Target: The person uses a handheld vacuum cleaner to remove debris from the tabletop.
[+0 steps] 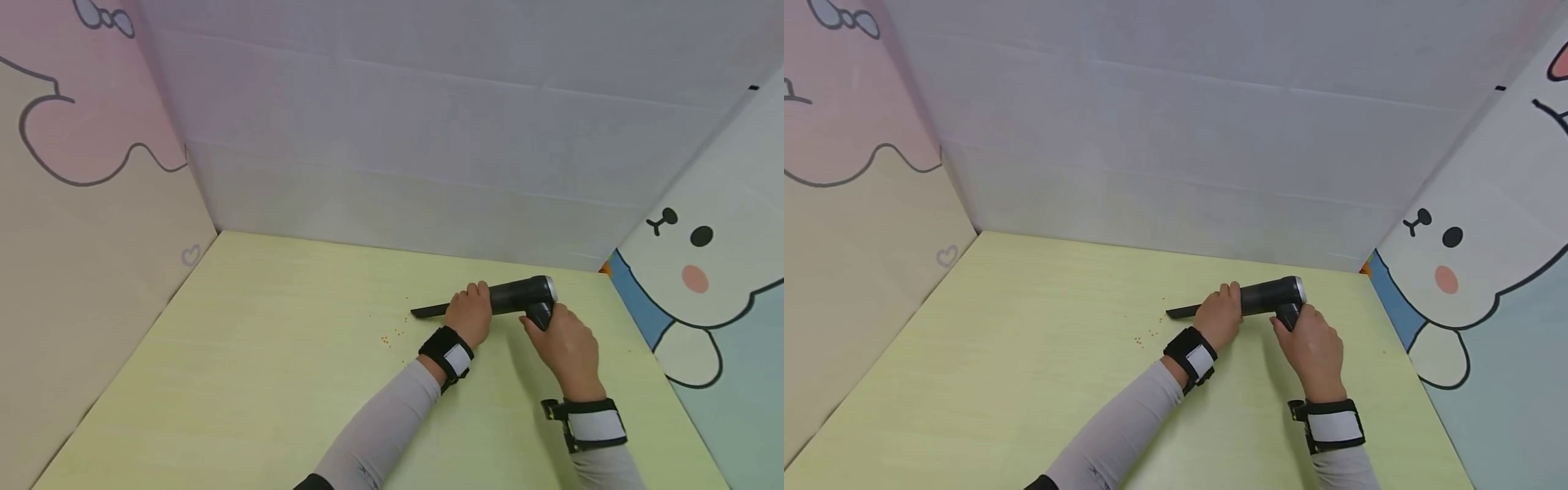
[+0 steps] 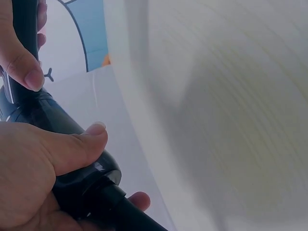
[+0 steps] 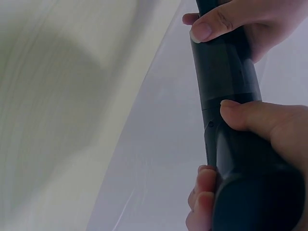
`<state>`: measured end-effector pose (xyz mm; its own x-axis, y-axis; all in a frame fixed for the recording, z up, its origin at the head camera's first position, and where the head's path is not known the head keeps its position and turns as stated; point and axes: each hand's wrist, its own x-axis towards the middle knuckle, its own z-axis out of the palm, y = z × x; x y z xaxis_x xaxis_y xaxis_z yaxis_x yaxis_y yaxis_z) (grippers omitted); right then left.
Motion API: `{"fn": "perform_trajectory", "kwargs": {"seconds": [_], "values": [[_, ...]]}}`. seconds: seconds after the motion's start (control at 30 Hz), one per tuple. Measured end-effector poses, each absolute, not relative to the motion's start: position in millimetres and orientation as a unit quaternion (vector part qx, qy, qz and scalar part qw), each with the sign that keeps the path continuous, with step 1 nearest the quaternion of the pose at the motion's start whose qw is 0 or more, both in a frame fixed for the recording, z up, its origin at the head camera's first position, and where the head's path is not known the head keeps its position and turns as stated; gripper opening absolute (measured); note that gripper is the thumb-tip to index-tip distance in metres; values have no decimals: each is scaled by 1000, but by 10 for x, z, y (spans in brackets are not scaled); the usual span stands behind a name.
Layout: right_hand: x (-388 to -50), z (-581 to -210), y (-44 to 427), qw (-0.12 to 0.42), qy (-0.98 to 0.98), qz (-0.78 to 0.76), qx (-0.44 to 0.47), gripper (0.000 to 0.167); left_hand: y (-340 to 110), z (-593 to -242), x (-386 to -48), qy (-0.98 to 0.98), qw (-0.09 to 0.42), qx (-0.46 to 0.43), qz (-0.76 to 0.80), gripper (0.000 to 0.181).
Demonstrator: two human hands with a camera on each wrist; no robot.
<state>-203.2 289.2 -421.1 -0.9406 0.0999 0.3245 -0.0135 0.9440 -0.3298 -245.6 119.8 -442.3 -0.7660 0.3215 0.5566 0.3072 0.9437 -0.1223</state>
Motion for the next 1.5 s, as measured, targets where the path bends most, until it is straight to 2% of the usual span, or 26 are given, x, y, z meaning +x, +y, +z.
{"fn": "perform_trajectory", "kwargs": {"seconds": [0.13,0.4,0.83,1.13,1.5], "values": [[-2055,-4225,2878,160,-973,167,-24,52,1174,-4436,-2464,-939,301,-164,3,26],[-2057,-4221,2848,155,-973,168,-15,51,1130,-4502,-2454,-921,357,-156,3,23],[-2008,-4217,2829,139,-975,175,-9,49,1090,-4490,-2348,-914,379,-143,6,22],[-1965,-4215,2809,136,-975,177,-1,48,1055,-4482,-2279,-915,380,-135,12,23],[-1937,-4237,2795,133,-974,183,5,48,1048,-4528,-2257,-929,344,-136,0,25]]}}
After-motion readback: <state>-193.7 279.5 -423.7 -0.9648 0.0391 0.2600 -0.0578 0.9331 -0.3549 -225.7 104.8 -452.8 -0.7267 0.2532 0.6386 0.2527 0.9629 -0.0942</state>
